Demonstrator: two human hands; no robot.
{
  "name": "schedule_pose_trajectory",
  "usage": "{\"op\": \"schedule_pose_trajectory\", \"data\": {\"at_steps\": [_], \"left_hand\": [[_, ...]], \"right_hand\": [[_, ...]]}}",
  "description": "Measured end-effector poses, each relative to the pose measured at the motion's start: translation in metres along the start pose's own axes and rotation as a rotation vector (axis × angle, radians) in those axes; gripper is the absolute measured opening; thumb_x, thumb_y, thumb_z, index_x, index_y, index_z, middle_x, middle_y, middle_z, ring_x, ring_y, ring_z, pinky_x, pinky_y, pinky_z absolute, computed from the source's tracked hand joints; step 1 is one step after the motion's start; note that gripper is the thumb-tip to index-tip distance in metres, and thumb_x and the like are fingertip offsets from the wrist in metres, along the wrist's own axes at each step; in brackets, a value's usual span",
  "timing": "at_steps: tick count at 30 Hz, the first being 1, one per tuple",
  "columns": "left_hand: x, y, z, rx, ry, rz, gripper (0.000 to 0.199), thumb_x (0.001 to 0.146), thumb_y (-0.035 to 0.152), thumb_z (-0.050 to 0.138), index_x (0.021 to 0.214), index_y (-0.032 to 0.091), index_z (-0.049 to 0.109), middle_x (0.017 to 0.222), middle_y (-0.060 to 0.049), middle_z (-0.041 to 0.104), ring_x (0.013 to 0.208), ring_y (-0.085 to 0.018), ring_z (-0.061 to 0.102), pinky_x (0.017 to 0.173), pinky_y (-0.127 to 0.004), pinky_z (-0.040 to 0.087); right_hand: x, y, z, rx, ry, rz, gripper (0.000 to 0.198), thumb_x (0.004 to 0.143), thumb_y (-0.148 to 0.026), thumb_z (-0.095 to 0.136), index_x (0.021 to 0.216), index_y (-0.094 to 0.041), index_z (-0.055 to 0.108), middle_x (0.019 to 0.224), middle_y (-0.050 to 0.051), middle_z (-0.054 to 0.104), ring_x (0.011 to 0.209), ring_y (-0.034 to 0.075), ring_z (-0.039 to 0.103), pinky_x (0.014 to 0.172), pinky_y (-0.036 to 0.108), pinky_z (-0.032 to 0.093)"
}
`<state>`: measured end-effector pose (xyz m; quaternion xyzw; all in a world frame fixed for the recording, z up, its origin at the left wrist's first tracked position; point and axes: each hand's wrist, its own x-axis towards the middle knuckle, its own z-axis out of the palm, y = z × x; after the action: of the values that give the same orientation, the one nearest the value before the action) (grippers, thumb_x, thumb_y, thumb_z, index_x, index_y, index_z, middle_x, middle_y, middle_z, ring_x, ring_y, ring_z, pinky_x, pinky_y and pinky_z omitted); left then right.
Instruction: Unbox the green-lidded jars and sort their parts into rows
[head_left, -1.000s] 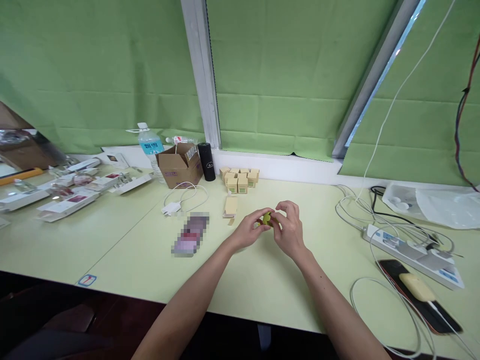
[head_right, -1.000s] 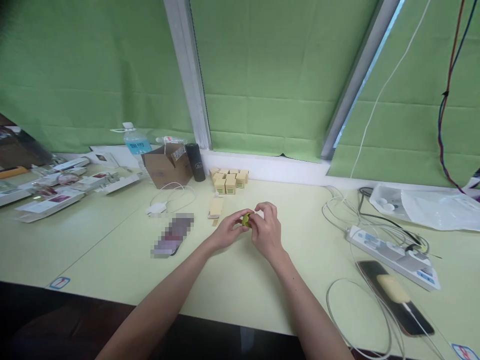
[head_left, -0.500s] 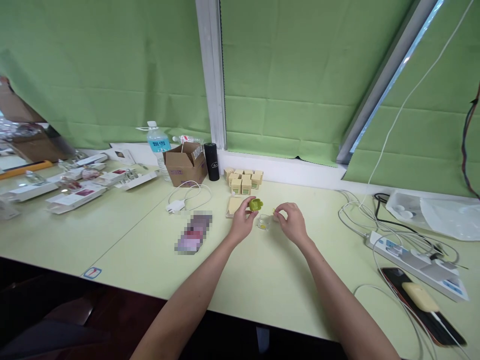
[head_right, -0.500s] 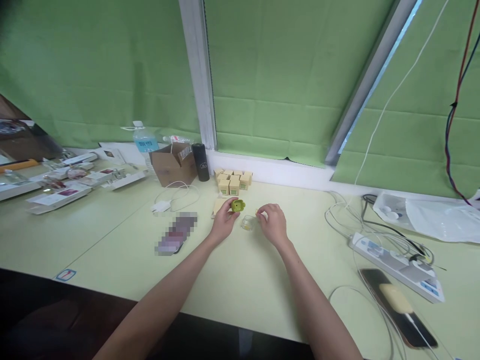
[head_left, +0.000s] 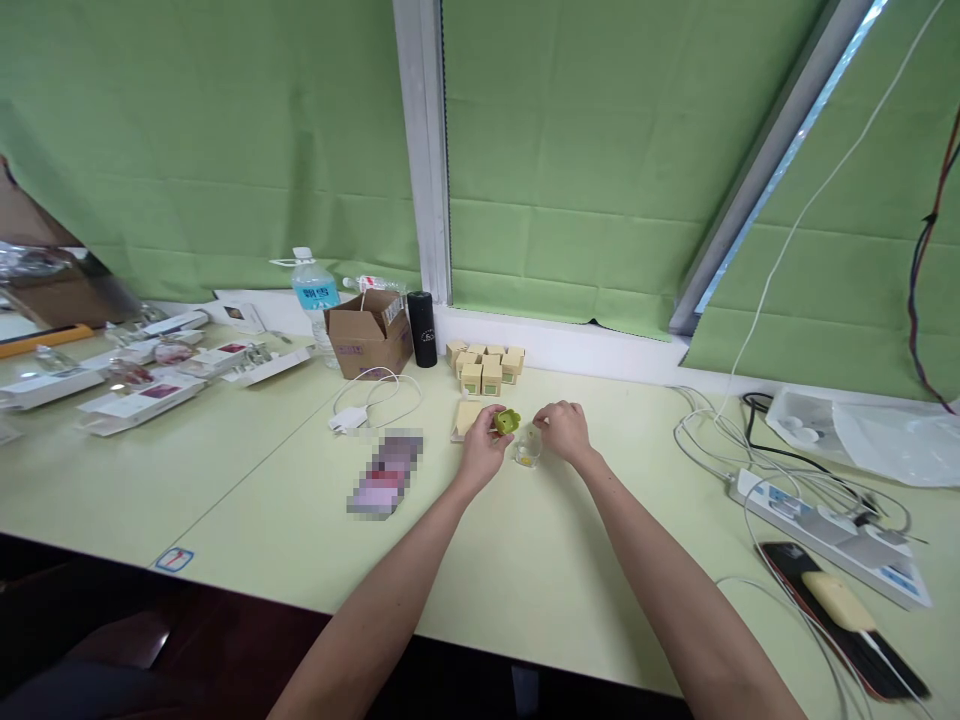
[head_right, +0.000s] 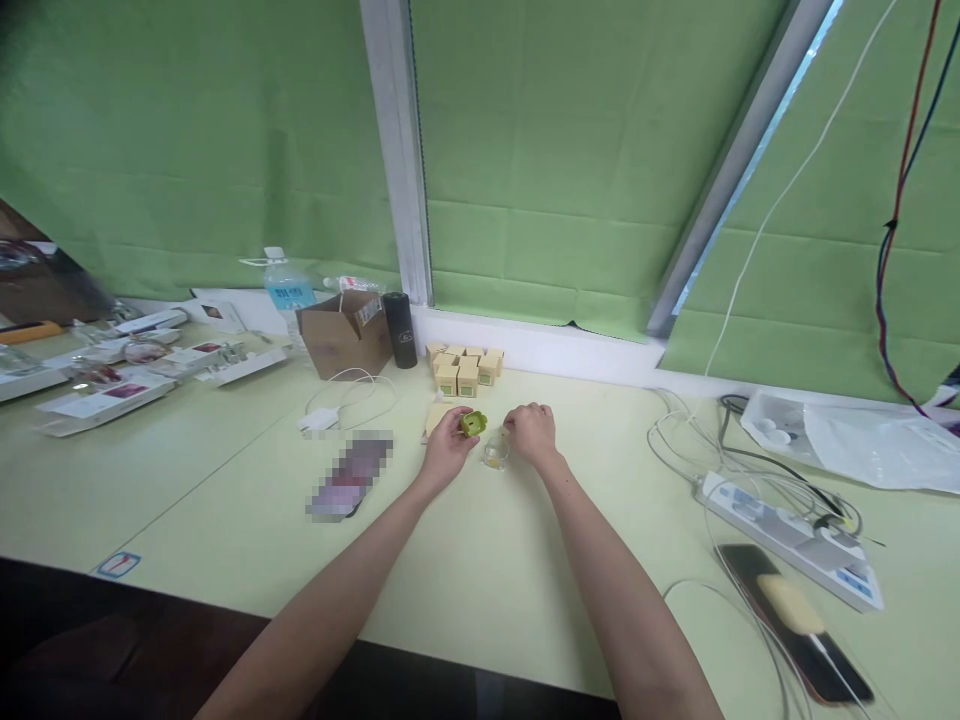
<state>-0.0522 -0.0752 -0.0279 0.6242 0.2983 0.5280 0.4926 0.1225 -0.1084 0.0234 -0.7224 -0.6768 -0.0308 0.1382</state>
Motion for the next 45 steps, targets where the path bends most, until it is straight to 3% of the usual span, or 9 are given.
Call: {"op": "schedule_pose_trajectory", "data": {"at_steps": [5, 9, 14, 19, 23, 29, 33, 37, 45], "left_hand": [[0.0, -0.011, 0.0, 0.067, 0.017, -0.036, 0.044, 0.075, 0.008, 0.068, 0.116, 0.02, 0.061, 0.11, -0.009, 0.072, 0.097, -0.019, 0.071, 0.088, -0.035, 0.056], [0.001, -0.018, 0.0, 0.144, 0.041, -0.029, 0.045, 0.077, 0.008, 0.067, 0.12, 0.02, 0.061, 0.109, -0.009, 0.073, 0.099, -0.02, 0.071, 0.093, -0.039, 0.055], [0.003, -0.026, 0.002, 0.266, 0.039, -0.004, 0.044, 0.079, 0.008, 0.066, 0.121, 0.02, 0.063, 0.118, -0.011, 0.069, 0.105, -0.022, 0.067, 0.1, -0.043, 0.05], [0.008, -0.034, 0.003, 0.319, 0.039, 0.0, 0.038, 0.076, 0.007, 0.068, 0.112, 0.019, 0.068, 0.121, -0.011, 0.063, 0.115, -0.026, 0.059, 0.106, -0.044, 0.045], [0.011, -0.036, -0.001, 0.354, 0.036, -0.02, 0.034, 0.074, 0.006, 0.069, 0.107, 0.018, 0.069, 0.117, -0.012, 0.063, 0.116, -0.027, 0.058, 0.108, -0.044, 0.043], [0.015, -0.034, -0.003, 0.451, 0.016, -0.059, 0.036, 0.077, 0.007, 0.069, 0.111, 0.019, 0.068, 0.121, -0.012, 0.065, 0.121, -0.026, 0.057, 0.108, -0.041, 0.042], [0.021, -0.03, -0.002, 0.533, -0.018, -0.091, 0.039, 0.078, 0.006, 0.066, 0.115, 0.019, 0.068, 0.123, -0.012, 0.068, 0.124, -0.027, 0.056, 0.108, -0.04, 0.041], [0.025, -0.027, 0.001, 0.611, -0.046, -0.099, 0.038, 0.08, 0.007, 0.063, 0.117, 0.017, 0.069, 0.121, -0.014, 0.07, 0.126, -0.03, 0.056, 0.108, -0.043, 0.042], [0.013, 0.006, -0.012, 0.839, -0.001, 0.078, 0.047, 0.084, 0.005, 0.053, 0.128, 0.02, 0.061, 0.129, -0.012, 0.065, 0.132, -0.031, 0.049, 0.114, -0.047, 0.036]], "right_hand": [[-0.03, -0.012, -0.006, 0.027, 0.049, -0.156, 0.026, 0.09, -0.038, 0.068, 0.11, -0.023, 0.07, 0.103, 0.007, 0.078, 0.11, 0.025, 0.062, 0.102, 0.042, 0.034], [-0.043, -0.012, -0.006, 0.052, 0.067, -0.218, 0.041, 0.078, -0.028, 0.079, 0.116, -0.022, 0.064, 0.102, 0.006, 0.077, 0.109, 0.026, 0.063, 0.1, 0.044, 0.036], [-0.044, 0.039, -0.03, 0.105, 0.213, -0.094, 0.048, 0.081, -0.019, 0.073, 0.127, -0.024, 0.057, 0.113, 0.006, 0.075, 0.105, 0.025, 0.064, 0.095, 0.042, 0.04], [-0.051, 0.094, -0.037, -0.007, 0.088, 0.123, 0.049, 0.082, -0.011, 0.065, 0.129, -0.023, 0.055, 0.118, 0.006, 0.074, 0.11, 0.026, 0.064, 0.094, 0.041, 0.04], [-0.057, 0.103, -0.022, -0.021, 0.02, 0.161, 0.049, 0.081, -0.007, 0.062, 0.128, -0.021, 0.056, 0.12, 0.007, 0.074, 0.11, 0.027, 0.064, 0.093, 0.04, 0.04], [-0.061, 0.093, -0.017, -0.026, 0.055, 0.163, 0.055, 0.079, -0.008, 0.06, 0.133, -0.02, 0.054, 0.126, 0.011, 0.071, 0.116, 0.03, 0.06, 0.096, 0.043, 0.04], [-0.07, 0.076, -0.02, 0.01, 0.237, 0.146, 0.054, 0.082, -0.012, 0.06, 0.135, -0.019, 0.053, 0.135, 0.012, 0.065, 0.122, 0.031, 0.055, 0.096, 0.042, 0.042], [-0.088, 0.041, -0.01, 0.094, 0.403, 0.104, 0.039, 0.087, -0.015, 0.054, 0.126, -0.018, 0.058, 0.122, 0.013, 0.07, 0.112, 0.031, 0.059, 0.089, 0.041, 0.045], [-0.118, -0.022, 0.017, 0.073, 0.007, -0.096, 0.017, 0.093, -0.016, 0.051, 0.102, -0.021, 0.065, 0.091, 0.005, 0.075, 0.079, 0.019, 0.067, 0.06, 0.029, 0.029]]}}
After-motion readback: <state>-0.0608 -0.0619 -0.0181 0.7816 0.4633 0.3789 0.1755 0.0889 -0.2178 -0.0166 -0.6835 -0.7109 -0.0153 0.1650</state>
